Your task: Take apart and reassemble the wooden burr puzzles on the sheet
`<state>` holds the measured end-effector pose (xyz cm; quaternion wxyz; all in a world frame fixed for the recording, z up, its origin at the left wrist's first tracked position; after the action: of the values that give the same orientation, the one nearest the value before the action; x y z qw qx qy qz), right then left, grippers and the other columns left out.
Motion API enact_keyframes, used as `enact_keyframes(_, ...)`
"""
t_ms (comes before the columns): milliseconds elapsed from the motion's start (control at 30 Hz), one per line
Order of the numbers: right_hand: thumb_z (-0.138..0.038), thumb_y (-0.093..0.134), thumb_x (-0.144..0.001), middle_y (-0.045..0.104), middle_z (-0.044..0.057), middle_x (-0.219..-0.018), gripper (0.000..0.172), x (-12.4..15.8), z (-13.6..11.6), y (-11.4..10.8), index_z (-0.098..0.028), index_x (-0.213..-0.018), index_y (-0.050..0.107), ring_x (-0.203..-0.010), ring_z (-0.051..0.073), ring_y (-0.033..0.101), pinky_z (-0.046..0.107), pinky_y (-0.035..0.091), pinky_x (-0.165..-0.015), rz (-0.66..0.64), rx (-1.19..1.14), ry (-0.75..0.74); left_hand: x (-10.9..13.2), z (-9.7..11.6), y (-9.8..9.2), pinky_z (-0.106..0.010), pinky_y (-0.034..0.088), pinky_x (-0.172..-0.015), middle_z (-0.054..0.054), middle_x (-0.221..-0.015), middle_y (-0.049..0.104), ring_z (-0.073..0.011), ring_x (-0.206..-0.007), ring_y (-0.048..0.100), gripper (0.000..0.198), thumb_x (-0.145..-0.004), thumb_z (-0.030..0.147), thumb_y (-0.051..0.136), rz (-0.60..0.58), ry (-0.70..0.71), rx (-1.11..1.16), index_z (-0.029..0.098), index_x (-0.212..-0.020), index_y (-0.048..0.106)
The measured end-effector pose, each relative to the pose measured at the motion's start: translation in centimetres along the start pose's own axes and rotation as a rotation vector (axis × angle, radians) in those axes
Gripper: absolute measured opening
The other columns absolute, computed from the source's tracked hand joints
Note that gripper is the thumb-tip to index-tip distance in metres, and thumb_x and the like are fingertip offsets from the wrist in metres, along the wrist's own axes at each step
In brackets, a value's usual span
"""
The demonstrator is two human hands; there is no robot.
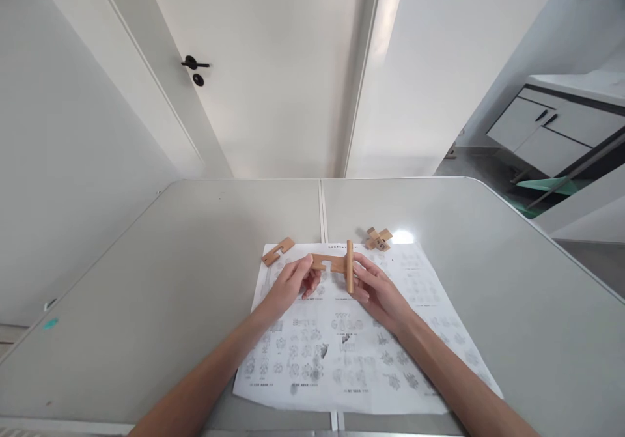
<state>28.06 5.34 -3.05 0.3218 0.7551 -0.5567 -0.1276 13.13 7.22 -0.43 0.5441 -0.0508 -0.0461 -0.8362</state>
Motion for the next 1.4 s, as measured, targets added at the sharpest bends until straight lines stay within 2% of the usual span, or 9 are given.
enact_keyframes(233,-0.046,0.078,-0.090,0.031,-0.011,-0.052,0.032,0.2,-1.1,0.0,-0.019,-0.106,0.070,-0.049,0.009,0.016,0.023,0.024,-0.047,0.013,0.070,-0.079,0.3,0.3,0.5,-0.028,0.035,-0.055,0.000,-0.060,0.053,-0.0118,-0.053,0.044,0.055,-0.106,0.058,0.040,-0.051,0.011,-0.050,0.017,-0.073,0.056)
enact_keyframes(367,-0.047,0.078,-0.088,0.029,-0.012,-0.049,0.033,0.1,-1.1,-1.1,-0.019,-0.102,0.071,-0.048,0.009,0.013,0.023,0.021,-0.044,0.088,0.100,-0.108,0.5,0.8,0.9,-0.028,0.037,-0.056,-0.001,-0.062,0.056,-0.0128,-0.055,0.047,0.055,-0.106,0.058,0.038,-0.106,0.007,-0.083,0.017,-0.074,0.057)
enact_keyframes(467,-0.046,0.079,-0.086,0.028,-0.012,-0.049,0.031,0.0,-1.1,-1.6,-0.019,-0.099,0.071,-0.047,0.008,0.012,0.023,0.018,-0.043,0.142,0.107,-0.132,0.4,0.8,0.7,-0.027,0.038,-0.056,-0.001,-0.062,0.057,-0.0129,-0.055,0.047,0.055,-0.106,0.058,0.039,-0.098,0.009,-0.086,0.018,-0.074,0.057)
enact_keyframes(667,-0.048,0.080,-0.085,0.036,-0.010,-0.051,0.032,0.2,-2.2,-1.7,-0.019,-0.092,0.071,-0.047,0.008,0.022,0.023,0.024,-0.046,0.258,0.170,-0.212,0.3,0.8,0.2,-0.028,0.039,-0.058,0.000,-0.064,0.056,-0.0129,-0.056,0.046,0.051,-0.106,0.058,0.041,-0.052,0.026,-0.090,0.017,-0.079,0.057)
enact_keyframes(833,-0.045,0.075,-0.089,0.037,-0.011,-0.043,0.027,-0.2,-1.1,-1.1,-0.020,-0.092,0.067,-0.041,0.008,0.020,0.023,0.020,-0.043,0.146,0.149,-0.130,0.4,1.5,0.0,-0.029,0.043,-0.064,-0.001,-0.065,0.056,-0.0145,-0.060,0.049,0.052,-0.106,0.056,0.040,-0.092,0.048,-0.113,0.018,-0.077,0.058)
enact_keyframes(900,-0.047,0.076,-0.088,0.038,-0.011,-0.043,0.029,-0.2,-1.1,-0.8,-0.020,-0.092,0.066,-0.039,0.007,0.020,0.023,0.019,-0.043,0.108,0.133,-0.145,0.4,1.7,-0.1,-0.030,0.044,-0.065,-0.001,-0.064,0.056,-0.0149,-0.061,0.049,0.052,-0.106,0.056,0.040,-0.112,0.049,-0.135,0.018,-0.075,0.057)
enact_keyframes(1133,-0.050,0.084,-0.081,0.031,-0.013,-0.050,0.037,0.2,-2.1,-0.3,-0.022,-0.087,0.062,-0.038,0.003,0.016,0.022,0.016,-0.042,0.127,0.103,-0.232,0.7,2.1,0.6,-0.030,0.044,-0.065,-0.002,-0.064,0.058,-0.0149,-0.060,0.051,0.051,-0.106,0.055,0.041,-0.145,0.060,-0.129,0.018,-0.076,0.058)
enact_keyframes(1267,-0.046,0.085,-0.080,0.038,-0.012,-0.055,0.035,0.4,-3.1,-1.6,-0.023,-0.088,0.061,-0.039,0.004,0.021,0.022,0.018,-0.042,0.202,0.094,-0.284,0.6,2.0,-0.3,-0.029,0.044,-0.066,-0.001,-0.062,0.056,-0.0142,-0.059,0.050,0.053,-0.106,0.055,0.041,-0.085,0.069,-0.131,0.018,-0.071,0.056)
enact_keyframes(1400,-0.041,0.079,-0.087,0.057,-0.006,-0.069,0.026,0.5,-4.1,-2.1,-0.024,-0.096,0.062,-0.040,0.004,0.028,0.024,0.027,-0.044,0.239,0.145,-0.303,0.2,1.7,-1.8,-0.028,0.041,-0.061,0.000,-0.058,0.054,-0.0131,-0.055,0.046,0.056,-0.106,0.058,0.038,0.010,0.058,-0.136,0.019,-0.068,0.054)
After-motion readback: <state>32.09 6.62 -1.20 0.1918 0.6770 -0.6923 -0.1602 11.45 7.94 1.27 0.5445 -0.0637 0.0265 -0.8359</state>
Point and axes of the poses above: each hand's wrist, its own x-axis away from the middle knuckle, its own y-axis out of the palm, z = x × y, the point moved 9 cm from there along -x, towards the middle knuckle
